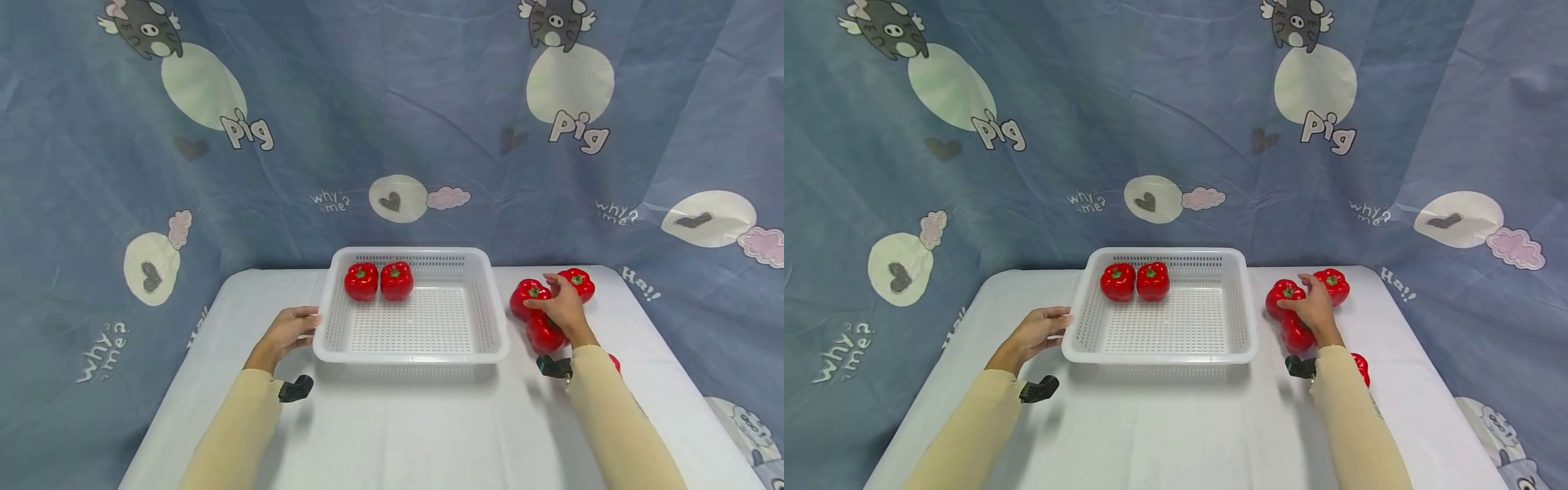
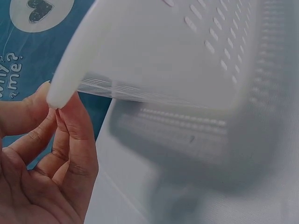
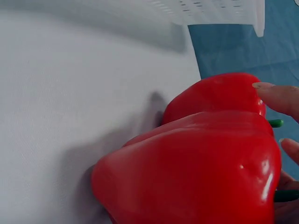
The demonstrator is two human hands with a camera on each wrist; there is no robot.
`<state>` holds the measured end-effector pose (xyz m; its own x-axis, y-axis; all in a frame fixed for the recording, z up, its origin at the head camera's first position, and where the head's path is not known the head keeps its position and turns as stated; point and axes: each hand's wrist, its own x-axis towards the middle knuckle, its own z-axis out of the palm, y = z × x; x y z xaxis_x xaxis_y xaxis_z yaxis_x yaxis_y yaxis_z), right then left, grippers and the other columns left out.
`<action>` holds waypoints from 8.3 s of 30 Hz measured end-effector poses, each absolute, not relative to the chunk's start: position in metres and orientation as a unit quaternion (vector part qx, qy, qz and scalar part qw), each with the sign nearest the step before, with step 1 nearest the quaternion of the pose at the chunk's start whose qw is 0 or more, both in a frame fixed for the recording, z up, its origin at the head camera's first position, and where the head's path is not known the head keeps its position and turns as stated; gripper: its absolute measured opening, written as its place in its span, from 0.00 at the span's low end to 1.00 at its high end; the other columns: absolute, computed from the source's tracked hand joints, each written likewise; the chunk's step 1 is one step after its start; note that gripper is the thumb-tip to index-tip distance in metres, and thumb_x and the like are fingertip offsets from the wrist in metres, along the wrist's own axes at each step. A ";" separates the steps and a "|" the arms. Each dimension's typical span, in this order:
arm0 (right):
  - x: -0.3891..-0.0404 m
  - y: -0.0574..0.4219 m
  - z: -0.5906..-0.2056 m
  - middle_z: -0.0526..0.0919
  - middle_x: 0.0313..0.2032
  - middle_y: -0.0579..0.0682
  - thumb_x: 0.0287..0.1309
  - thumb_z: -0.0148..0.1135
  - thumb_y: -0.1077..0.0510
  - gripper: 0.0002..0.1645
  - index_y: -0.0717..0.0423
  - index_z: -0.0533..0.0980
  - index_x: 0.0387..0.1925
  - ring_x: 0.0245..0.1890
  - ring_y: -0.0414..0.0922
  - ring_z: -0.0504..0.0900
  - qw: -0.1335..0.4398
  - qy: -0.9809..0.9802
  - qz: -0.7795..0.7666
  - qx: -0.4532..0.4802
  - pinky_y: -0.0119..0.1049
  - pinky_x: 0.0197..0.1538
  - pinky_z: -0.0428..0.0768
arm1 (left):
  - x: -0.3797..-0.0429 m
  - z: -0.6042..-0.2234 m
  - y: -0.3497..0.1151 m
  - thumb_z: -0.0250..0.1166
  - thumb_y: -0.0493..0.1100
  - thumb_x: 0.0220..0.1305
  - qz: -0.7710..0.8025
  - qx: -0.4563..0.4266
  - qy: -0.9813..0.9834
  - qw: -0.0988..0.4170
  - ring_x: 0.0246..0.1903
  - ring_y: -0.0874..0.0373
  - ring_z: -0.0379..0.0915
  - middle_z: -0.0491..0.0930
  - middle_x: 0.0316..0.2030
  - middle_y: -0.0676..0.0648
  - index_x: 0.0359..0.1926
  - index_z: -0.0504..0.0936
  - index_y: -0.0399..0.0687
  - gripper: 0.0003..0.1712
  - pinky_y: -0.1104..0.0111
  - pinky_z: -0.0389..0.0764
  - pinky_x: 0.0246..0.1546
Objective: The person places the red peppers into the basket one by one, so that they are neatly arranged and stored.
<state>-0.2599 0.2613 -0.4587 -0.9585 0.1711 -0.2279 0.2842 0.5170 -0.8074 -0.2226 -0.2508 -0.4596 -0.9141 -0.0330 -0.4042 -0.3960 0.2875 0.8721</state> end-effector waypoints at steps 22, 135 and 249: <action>-0.267 0.261 -0.461 0.51 0.69 0.71 0.52 0.71 0.59 0.57 0.58 0.45 0.74 0.67 0.70 0.51 0.124 0.883 -0.429 0.146 0.66 0.58 0.68 | -0.221 -0.459 -0.249 0.58 0.41 0.70 0.579 -0.141 0.788 0.154 0.45 0.51 0.76 0.75 0.55 0.37 0.64 0.68 0.36 0.25 0.64 0.81 0.44; -0.308 0.140 -0.422 0.68 0.63 0.61 0.48 0.73 0.63 0.46 0.58 0.63 0.68 0.63 0.60 0.66 0.077 0.877 -0.473 -0.031 0.53 0.59 0.74 | -0.225 -0.464 -0.254 0.62 0.45 0.66 0.625 -0.134 0.752 0.160 0.43 0.56 0.76 0.76 0.55 0.40 0.63 0.69 0.34 0.29 0.70 0.81 0.41; -0.245 0.226 -0.430 0.63 0.68 0.57 0.50 0.73 0.53 0.48 0.51 0.60 0.71 0.68 0.58 0.61 0.028 0.844 -0.535 -0.004 0.52 0.65 0.67 | -0.226 -0.459 -0.247 0.62 0.43 0.67 0.599 -0.157 0.768 0.166 0.51 0.47 0.76 0.71 0.61 0.34 0.65 0.67 0.34 0.30 0.64 0.81 0.46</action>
